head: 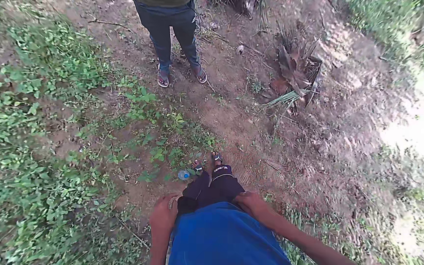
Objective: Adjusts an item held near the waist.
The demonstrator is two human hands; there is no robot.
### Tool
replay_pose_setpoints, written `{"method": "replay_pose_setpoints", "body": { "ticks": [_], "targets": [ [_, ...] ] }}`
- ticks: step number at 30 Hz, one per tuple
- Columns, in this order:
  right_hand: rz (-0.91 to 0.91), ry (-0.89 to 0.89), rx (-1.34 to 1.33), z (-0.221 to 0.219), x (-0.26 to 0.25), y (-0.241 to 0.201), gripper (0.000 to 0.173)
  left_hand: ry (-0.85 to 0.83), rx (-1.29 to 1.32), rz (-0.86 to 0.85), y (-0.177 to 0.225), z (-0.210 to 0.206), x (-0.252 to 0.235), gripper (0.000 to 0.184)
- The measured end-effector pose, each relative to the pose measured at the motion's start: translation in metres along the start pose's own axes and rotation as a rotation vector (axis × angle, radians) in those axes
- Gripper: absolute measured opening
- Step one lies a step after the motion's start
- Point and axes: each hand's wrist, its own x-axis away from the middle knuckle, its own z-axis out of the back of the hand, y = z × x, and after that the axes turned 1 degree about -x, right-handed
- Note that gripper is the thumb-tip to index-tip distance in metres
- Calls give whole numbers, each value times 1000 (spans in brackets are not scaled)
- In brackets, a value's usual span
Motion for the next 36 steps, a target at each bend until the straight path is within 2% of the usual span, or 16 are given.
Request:
{"method": "replay_pose_setpoints", "body": {
  "ticks": [2,4,7,9,11,13,14,16,17,19,21,24,25,27,31,36],
  "targets": [
    [80,74,-41,5,28,-9,26,-1,-12,-87,25,7,-17,22],
    [125,74,-58,4,41,-10,25,-87,-34,-209,59,4,-37,22],
    [103,30,-75,2,41,-10,27,-460,-104,-312,115,-17,-69,30],
    [127,47,-105,0,38,-4,24,-748,-192,-338,139,-48,-86,36],
    [110,214,-175,-11,32,6,21,-1001,-329,-336,148,-85,-97,41],
    [-63,343,-232,-18,16,20,28,-1181,-407,-286,150,-112,-99,35],
    [-185,328,-255,-18,5,30,35,-1226,-383,-225,151,-118,-98,34],
    [-403,145,-341,-15,-9,46,54,-1270,-274,-89,147,-121,-92,33],
    [-426,89,-375,-12,-12,48,54,-1282,-219,-39,144,-119,-94,31],
    [-306,65,-426,-13,0,40,33,-1313,-106,-28,137,-113,-91,34],
    [-88,52,-486,-10,16,34,19,-1324,-51,-169,135,-107,-92,34],
    [112,67,-449,-8,33,35,17,-1219,-364,-452,151,-102,-84,34],
    [156,69,-433,-7,37,36,18,-1181,-487,-495,160,-103,-78,33],
    [209,47,-383,-5,39,37,20,-1039,-518,-500,167,-109,-70,27],
    [134,-113,-214,3,31,22,22,-685,-286,-285,178,-103,-85,28],
    [-2,-98,-188,1,27,13,34,-648,-365,-255,198,-87,-98,25]
  ]
}}
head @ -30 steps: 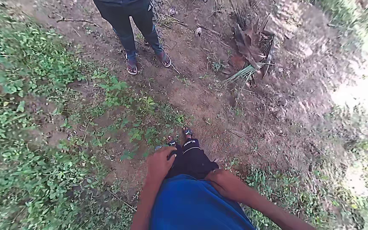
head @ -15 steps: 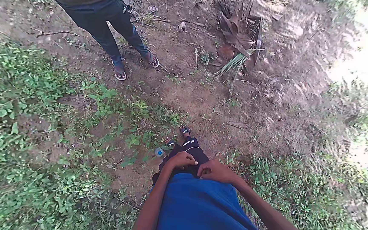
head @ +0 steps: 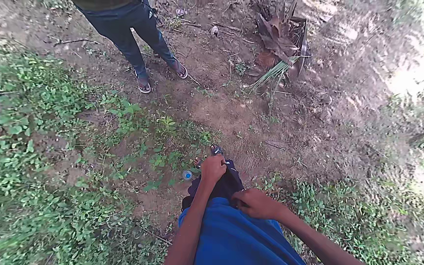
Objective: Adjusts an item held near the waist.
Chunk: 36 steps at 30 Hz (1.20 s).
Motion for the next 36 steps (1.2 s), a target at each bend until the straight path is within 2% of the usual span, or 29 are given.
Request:
{"method": "replay_pose_setpoints", "body": {
  "ticks": [3,6,9,12,16,20,23,25,27,29,30,32,34,35,36],
  "targets": [
    [-217,-26,-18,1,-19,2,51,-19,-72,6,4,10,0,25],
    [-466,-82,61,-4,-46,-10,42,-36,-116,-3,5,16,4,25],
    [-578,-123,151,0,-50,-32,43,-15,-59,32,-2,19,8,23],
    [-574,-137,172,7,-40,-35,43,20,-2,41,-17,17,10,21],
    [-472,-155,136,11,-36,-16,43,3,35,54,-26,16,14,22],
    [-369,-137,57,14,-34,8,44,-12,26,13,-19,19,17,22],
    [-382,-147,80,16,-35,3,44,-23,2,-4,-17,24,21,23],
    [-372,-150,122,16,-35,-4,43,-58,-3,-39,-19,26,23,24],
    [-265,-58,114,9,-32,-1,39,-68,74,-134,-30,25,27,25],
    [-93,245,-60,-8,-24,26,36,51,325,-227,-55,16,38,25],
    [-84,435,-194,-17,-21,42,38,172,474,-236,-72,9,45,24],
    [-286,733,-433,-38,-17,77,38,421,688,-121,-114,-13,62,23],
    [-603,768,-740,-58,-18,109,39,497,728,124,-169,-46,77,25],
    [-682,725,-944,-69,-20,119,44,431,722,257,-196,-65,85,31],
    [-659,663,-1103,-79,-18,124,50,324,723,376,-220,-88,94,36]
  ]
}}
